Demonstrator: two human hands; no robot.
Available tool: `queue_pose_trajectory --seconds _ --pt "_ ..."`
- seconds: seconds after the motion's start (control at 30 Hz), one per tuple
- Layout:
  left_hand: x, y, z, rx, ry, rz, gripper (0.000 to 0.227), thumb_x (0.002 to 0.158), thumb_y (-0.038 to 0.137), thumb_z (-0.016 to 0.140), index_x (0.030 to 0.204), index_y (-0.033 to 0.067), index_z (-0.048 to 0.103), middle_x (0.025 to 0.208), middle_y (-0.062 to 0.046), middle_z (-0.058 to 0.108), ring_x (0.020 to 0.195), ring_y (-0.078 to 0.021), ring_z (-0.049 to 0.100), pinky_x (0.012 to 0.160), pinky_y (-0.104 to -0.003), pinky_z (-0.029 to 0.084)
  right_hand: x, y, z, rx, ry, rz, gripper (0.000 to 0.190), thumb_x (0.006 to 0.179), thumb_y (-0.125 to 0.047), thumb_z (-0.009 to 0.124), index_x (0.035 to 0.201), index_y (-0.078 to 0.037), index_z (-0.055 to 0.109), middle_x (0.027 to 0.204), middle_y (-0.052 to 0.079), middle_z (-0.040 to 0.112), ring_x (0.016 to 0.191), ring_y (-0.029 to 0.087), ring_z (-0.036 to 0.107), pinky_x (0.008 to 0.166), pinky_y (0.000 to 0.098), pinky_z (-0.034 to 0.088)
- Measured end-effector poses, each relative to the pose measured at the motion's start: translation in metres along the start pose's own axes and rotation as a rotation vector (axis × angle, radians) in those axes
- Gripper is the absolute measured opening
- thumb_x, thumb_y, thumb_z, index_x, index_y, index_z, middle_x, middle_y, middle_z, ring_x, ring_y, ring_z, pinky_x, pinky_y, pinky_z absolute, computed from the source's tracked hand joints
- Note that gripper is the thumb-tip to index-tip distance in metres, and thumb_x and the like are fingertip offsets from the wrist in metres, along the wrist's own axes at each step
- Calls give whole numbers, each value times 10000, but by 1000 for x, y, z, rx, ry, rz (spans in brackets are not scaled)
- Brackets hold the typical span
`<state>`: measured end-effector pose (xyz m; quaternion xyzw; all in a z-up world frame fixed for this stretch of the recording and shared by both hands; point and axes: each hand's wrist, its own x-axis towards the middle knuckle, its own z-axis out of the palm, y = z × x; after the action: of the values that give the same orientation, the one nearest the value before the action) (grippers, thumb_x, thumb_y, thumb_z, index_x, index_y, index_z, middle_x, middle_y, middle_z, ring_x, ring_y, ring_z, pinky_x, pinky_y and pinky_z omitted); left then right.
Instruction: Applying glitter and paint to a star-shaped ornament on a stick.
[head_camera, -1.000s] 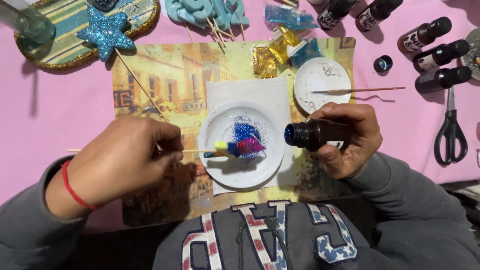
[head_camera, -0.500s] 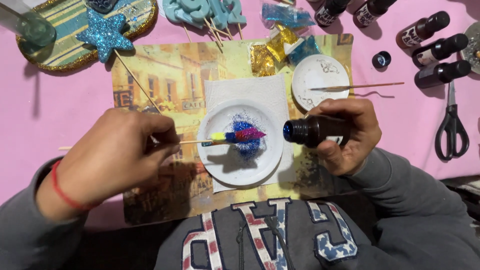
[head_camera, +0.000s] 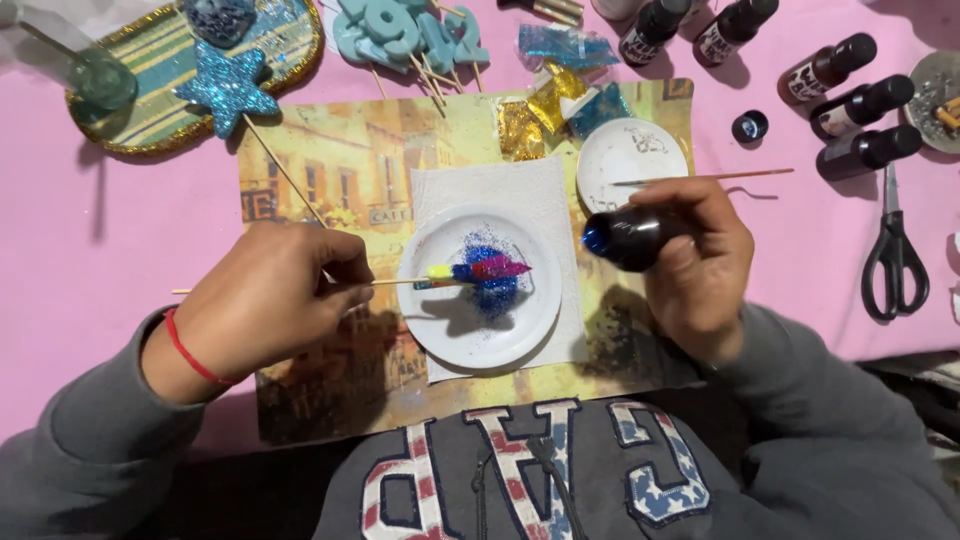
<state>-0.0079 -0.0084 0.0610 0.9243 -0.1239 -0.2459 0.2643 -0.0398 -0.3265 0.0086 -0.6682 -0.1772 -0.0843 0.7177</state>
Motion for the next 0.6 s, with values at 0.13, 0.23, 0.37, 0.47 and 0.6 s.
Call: queue_pose_trajectory --seconds 0.13,0.23,0.37,0.47,0.6 --pt "-10 -8 -4 -36 42 49 102 685 91 697 777 73 737 702 -29 774 497 -196 687 532 -304 535 -21 -21 -24 407 -11 453 638 895 -323 692 1329 68 436 1140 188 592 975 220 603 880 283 477" --pt "-20 -8 -3 -117 29 -21 95 683 119 739 771 91 758 657 -19 783 483 -153 692 508 -270 545 -42 -17 -41 483 41 578 780 747 -231 847 1331 49 412 1199 174 552 1032 265 587 897 348 508" --pt "-28 -15 15 -335 110 -57 67 724 95 736 730 50 785 475 -34 713 347 -115 529 368 -230 400 -66 -7 -64 -128 246 355 559 777 -67 654 1279 16 423 1124 186 597 968 232 615 884 297 522" --pt "-31 -18 33 -458 200 -20 102 733 66 724 809 30 780 543 -35 712 384 -96 500 374 -221 394 -67 -5 -74 -569 345 217 440 886 -54 612 1260 79 423 1109 194 578 921 233 599 840 285 506" --pt "-29 -18 48 -585 229 18 115 779 44 678 855 1 753 568 -32 676 409 -87 453 386 -218 355 -65 2 -85 -875 417 149 395 918 118 623 1259 139 425 1097 241 561 967 303 580 905 381 497"
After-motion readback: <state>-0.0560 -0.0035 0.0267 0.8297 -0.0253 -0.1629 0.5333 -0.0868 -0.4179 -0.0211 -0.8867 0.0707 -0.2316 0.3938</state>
